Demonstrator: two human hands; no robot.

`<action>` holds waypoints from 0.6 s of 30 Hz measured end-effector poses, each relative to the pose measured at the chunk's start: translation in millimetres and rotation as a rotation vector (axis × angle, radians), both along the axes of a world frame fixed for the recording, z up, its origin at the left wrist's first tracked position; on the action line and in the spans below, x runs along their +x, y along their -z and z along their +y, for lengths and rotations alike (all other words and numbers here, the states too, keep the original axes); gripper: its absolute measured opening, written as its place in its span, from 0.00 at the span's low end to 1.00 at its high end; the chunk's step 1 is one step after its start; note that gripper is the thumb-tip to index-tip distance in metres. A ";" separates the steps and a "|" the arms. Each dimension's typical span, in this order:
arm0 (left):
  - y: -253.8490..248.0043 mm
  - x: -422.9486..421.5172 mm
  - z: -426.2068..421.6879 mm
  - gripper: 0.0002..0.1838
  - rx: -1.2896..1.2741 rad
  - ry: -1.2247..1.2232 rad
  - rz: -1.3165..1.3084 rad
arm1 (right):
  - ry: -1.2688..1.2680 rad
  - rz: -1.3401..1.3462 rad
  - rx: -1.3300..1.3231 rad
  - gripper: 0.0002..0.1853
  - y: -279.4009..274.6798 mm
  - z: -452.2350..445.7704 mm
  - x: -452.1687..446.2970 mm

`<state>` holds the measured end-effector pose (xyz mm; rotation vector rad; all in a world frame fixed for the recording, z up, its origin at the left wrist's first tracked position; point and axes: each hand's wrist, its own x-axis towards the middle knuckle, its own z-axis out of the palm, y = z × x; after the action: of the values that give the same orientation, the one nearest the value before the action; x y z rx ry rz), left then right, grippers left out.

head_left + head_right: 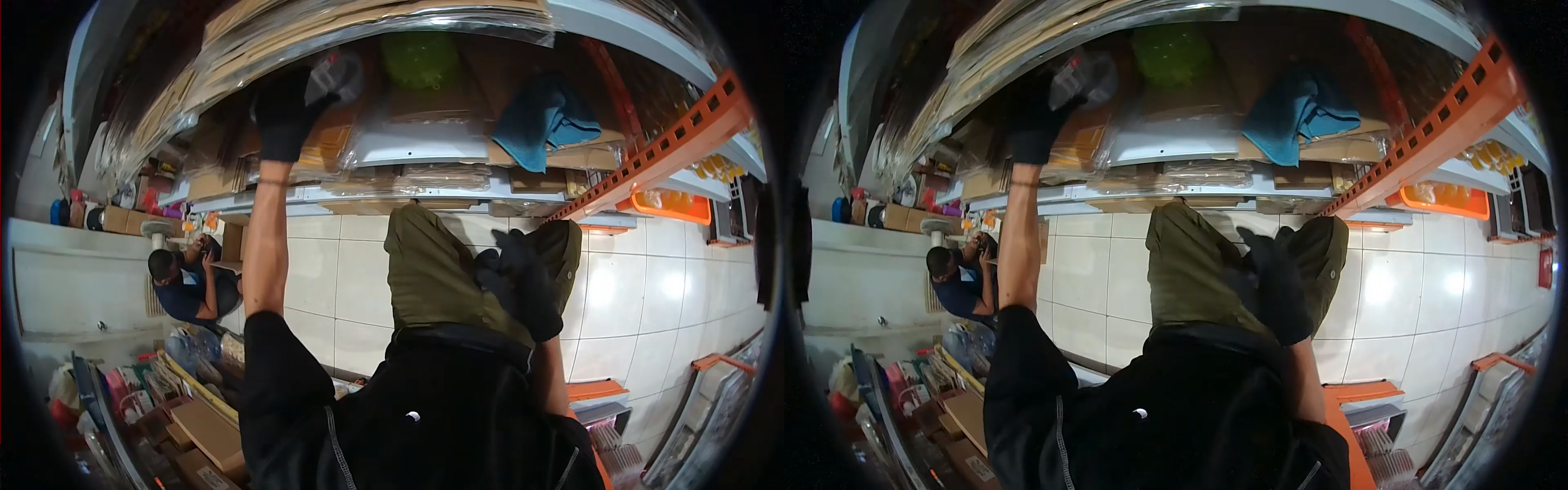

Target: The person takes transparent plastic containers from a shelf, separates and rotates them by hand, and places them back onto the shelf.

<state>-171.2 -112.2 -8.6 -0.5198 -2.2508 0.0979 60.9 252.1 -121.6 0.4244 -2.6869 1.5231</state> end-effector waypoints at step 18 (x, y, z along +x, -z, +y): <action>57.2 -75.2 -12.3 0.17 -0.276 0.089 -0.387 | -0.240 0.085 0.281 0.27 16.7 -21.4 1.6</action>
<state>-246.5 -124.5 -65.8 -0.8451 -2.6017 0.2872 62.5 230.8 -138.3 0.8286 -2.8739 1.1368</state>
